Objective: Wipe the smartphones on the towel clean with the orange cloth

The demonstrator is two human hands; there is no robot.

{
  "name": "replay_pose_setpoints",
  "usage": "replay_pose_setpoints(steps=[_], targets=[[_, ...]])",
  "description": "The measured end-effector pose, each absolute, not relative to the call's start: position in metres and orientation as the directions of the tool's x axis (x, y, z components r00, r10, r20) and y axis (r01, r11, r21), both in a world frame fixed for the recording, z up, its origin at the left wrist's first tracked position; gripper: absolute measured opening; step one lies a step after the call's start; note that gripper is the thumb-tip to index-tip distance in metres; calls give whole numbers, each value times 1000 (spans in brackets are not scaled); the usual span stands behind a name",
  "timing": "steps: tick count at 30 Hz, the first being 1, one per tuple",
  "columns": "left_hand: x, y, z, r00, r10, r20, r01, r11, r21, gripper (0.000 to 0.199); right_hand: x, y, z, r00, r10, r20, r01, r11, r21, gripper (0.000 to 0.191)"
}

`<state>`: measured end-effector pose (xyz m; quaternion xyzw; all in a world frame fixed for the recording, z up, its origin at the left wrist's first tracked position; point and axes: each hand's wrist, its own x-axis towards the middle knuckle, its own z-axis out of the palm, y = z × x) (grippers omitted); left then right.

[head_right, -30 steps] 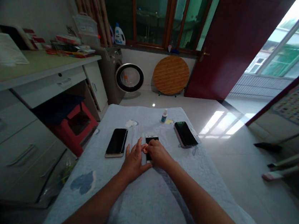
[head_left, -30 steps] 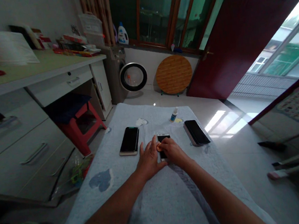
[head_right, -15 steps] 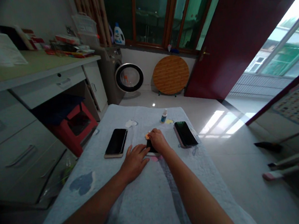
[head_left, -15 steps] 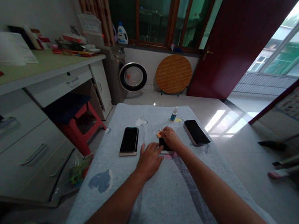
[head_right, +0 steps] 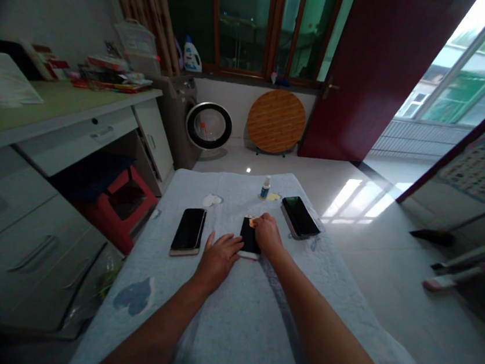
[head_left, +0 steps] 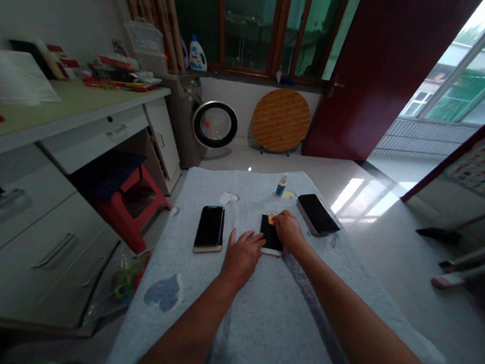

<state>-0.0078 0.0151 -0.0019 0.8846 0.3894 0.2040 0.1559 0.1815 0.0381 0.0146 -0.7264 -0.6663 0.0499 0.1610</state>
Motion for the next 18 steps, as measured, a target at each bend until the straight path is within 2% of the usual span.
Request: replay_pose_setpoints(steps=[8,15,18], targets=[[-6,15,2,633,733,250,604,-670,431,33,159,-26,11,-16,979,201,911,97,-400,25],[-5,17,11,643,713,280,573,-691,442,31,147,-37,16,-157,955,252,877,252,-408,21],[-9,20,7,678,683,272,556,-718,418,30,160,-39,16,-162,954,253,872,258,-415,20]])
